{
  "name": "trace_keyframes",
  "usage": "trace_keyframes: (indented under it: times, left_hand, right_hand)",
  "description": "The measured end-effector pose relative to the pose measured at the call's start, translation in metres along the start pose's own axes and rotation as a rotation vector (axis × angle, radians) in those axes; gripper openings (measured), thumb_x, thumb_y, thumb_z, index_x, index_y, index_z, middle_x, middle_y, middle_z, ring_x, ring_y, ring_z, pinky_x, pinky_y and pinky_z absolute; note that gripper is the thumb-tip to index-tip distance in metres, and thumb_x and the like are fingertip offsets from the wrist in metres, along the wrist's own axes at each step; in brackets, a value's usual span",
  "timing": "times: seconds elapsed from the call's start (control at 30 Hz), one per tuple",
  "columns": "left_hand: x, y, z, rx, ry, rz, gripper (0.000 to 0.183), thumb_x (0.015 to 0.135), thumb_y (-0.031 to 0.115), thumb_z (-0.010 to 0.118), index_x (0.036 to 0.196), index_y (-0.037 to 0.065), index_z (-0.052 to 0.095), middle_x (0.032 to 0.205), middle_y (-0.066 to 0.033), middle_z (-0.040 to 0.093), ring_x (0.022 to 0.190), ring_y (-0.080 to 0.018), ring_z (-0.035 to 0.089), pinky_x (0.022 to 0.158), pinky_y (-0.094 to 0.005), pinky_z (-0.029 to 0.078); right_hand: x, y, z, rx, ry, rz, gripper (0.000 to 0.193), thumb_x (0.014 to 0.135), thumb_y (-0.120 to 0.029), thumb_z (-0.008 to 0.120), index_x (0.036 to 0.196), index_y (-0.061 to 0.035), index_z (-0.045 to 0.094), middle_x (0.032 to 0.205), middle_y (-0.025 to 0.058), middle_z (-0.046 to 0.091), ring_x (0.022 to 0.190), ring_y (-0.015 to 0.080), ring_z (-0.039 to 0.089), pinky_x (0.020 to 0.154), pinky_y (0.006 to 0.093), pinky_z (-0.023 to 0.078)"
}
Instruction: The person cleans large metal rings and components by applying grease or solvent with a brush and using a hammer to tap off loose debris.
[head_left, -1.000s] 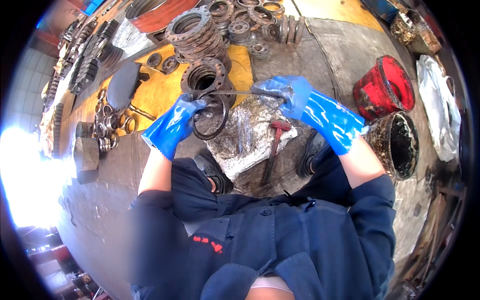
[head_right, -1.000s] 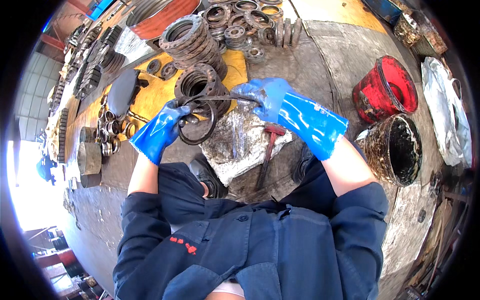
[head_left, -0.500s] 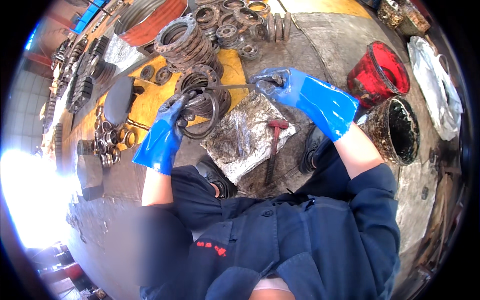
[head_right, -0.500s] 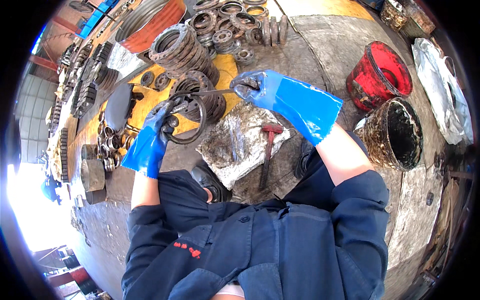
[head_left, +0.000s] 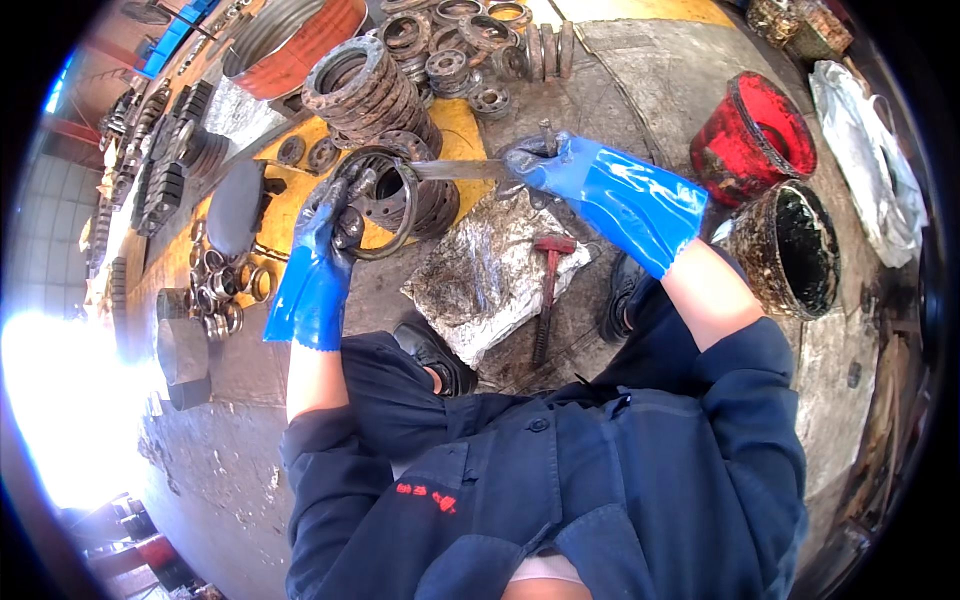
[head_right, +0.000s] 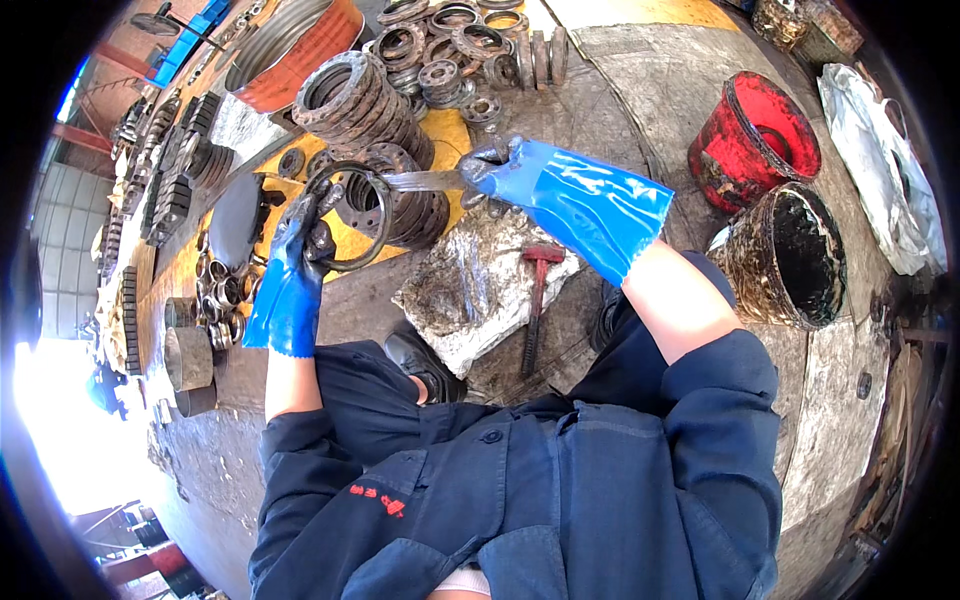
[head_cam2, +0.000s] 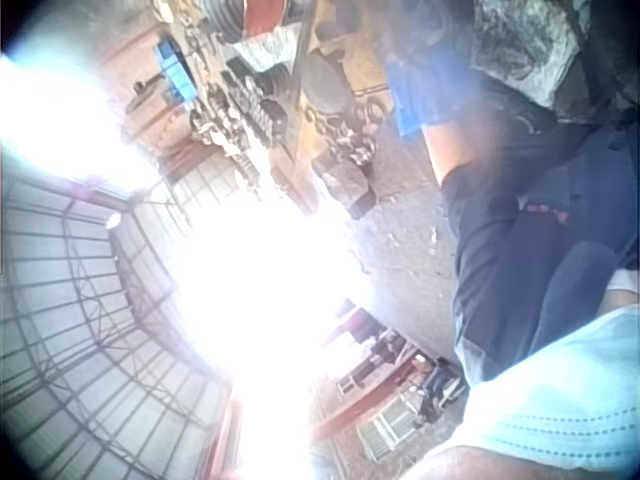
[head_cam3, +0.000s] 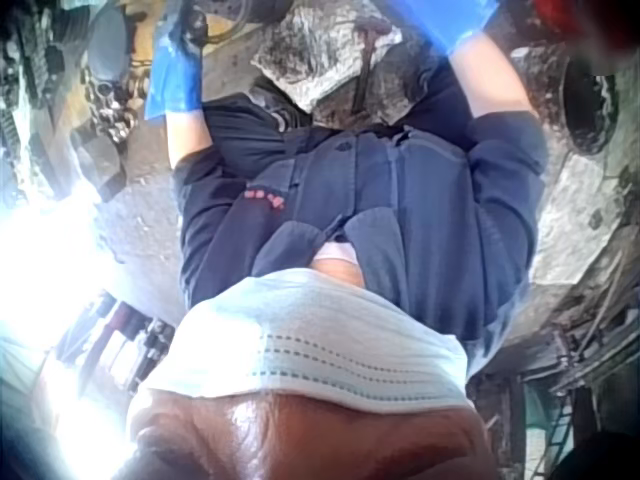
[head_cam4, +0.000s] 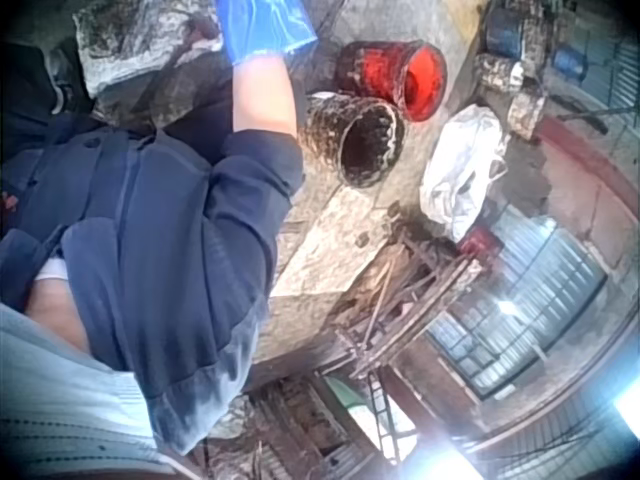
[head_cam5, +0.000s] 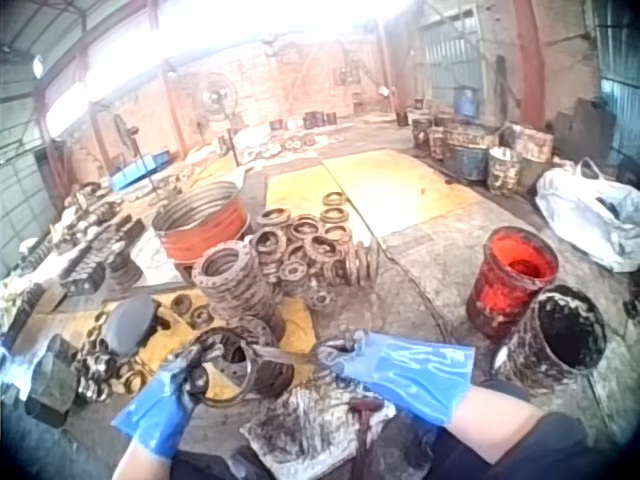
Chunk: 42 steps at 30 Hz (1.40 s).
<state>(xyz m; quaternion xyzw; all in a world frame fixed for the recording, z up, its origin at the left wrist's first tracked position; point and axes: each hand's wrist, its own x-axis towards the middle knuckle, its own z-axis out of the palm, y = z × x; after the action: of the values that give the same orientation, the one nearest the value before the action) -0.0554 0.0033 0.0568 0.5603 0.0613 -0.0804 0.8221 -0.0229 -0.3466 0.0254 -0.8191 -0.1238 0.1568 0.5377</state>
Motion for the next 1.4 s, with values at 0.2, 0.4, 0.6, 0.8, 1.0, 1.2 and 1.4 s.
trace_keyframes:
  times: [0.2, 0.4, 0.6, 0.8, 1.0, 1.2, 1.4]
  left_hand:
    - [0.009, -0.002, -0.005, -0.011, 0.013, 0.03, 0.033, 0.1, 0.019, 0.058, 0.129, 0.004, 0.056, 0.117, -0.0135, 0.07, 0.046, -0.0043, 0.041, 0.041, -0.0196, 0.034]
    - [0.008, 0.002, -0.015, -0.063, -0.046, 0.144, 0.033, 0.1, 0.015, 0.057, 0.129, 0.0, 0.056, 0.116, -0.0155, 0.07, 0.049, -0.0039, 0.045, 0.041, -0.0185, 0.034]
    - [0.007, 0.01, -0.009, -0.013, -0.101, 0.191, 0.031, 0.1, 0.018, 0.057, 0.126, -0.001, 0.059, 0.072, -0.0027, 0.059, 0.047, -0.0051, 0.038, 0.042, -0.0214, 0.028]
    - [0.011, 0.013, -0.007, -0.039, -0.063, 0.307, 0.036, 0.098, 0.021, 0.06, 0.127, 0.0, 0.058, 0.062, -0.0023, 0.055, 0.038, -0.0078, 0.032, 0.038, -0.0253, 0.023]
    - [0.009, 0.015, 0.001, -0.108, -0.083, 0.313, 0.034, 0.098, 0.018, 0.061, 0.127, 0.0, 0.058, 0.088, -0.0059, 0.067, 0.044, -0.0051, 0.038, 0.041, -0.0221, 0.028]
    - [0.009, 0.013, -0.005, -0.104, -0.124, 0.359, 0.036, 0.097, 0.019, 0.062, 0.128, 0.001, 0.057, 0.097, -0.0088, 0.07, 0.047, -0.0051, 0.04, 0.042, -0.0219, 0.03]
    - [0.043, -0.003, -0.016, -0.303, -0.245, 0.317, 0.037, 0.098, 0.024, 0.061, 0.131, 0.007, 0.058, 0.12, -0.0132, 0.067, 0.099, -0.0223, 0.068, 0.066, -0.0281, 0.057]
  right_hand:
    - [-0.008, -0.007, 0.009, 0.033, 0.082, 0.132, 0.033, 0.091, -0.035, 0.07, 0.11, -0.0077, 0.072, 0.082, 0.0032, 0.068, 0.067, 0.01, 0.055, 0.058, 0.0266, 0.044]
    - [-0.02, -0.024, 0.016, 0.33, 0.047, 0.377, 0.026, 0.092, -0.029, 0.069, 0.107, -0.0074, 0.073, 0.081, 0.0032, 0.067, 0.062, 0.0107, 0.054, 0.055, 0.0269, 0.042]
    - [-0.009, -0.002, 0.036, 0.746, 0.126, 0.509, 0.02, 0.092, -0.017, 0.065, 0.107, -0.0061, 0.072, 0.078, 0.0036, 0.065, 0.057, 0.0112, 0.049, 0.047, 0.0304, 0.039]
    - [-0.03, -0.047, 0.037, 0.943, 0.107, 0.627, 0.019, 0.093, -0.017, 0.061, 0.107, -0.0072, 0.069, 0.074, 0.0027, 0.06, 0.052, 0.0121, 0.048, 0.042, 0.0299, 0.036]
    - [-0.032, -0.024, 0.048, 1.258, -0.115, 0.643, 0.021, 0.094, -0.02, 0.056, 0.112, -0.0101, 0.061, 0.07, 0.0042, 0.058, 0.05, 0.0136, 0.052, 0.04, 0.0298, 0.038]
    - [-0.053, -0.043, 0.07, 1.229, -0.078, 0.632, 0.019, 0.095, -0.025, 0.059, 0.096, -0.006, 0.059, 0.067, 0.0064, 0.057, 0.051, 0.0178, 0.055, 0.043, 0.0344, 0.045]
    - [-0.068, -0.019, 0.088, 1.712, -0.277, 0.355, 0.019, 0.096, -0.023, 0.056, 0.089, -0.005, 0.057, 0.07, 0.0081, 0.058, 0.054, 0.019, 0.057, 0.047, 0.0339, 0.049]
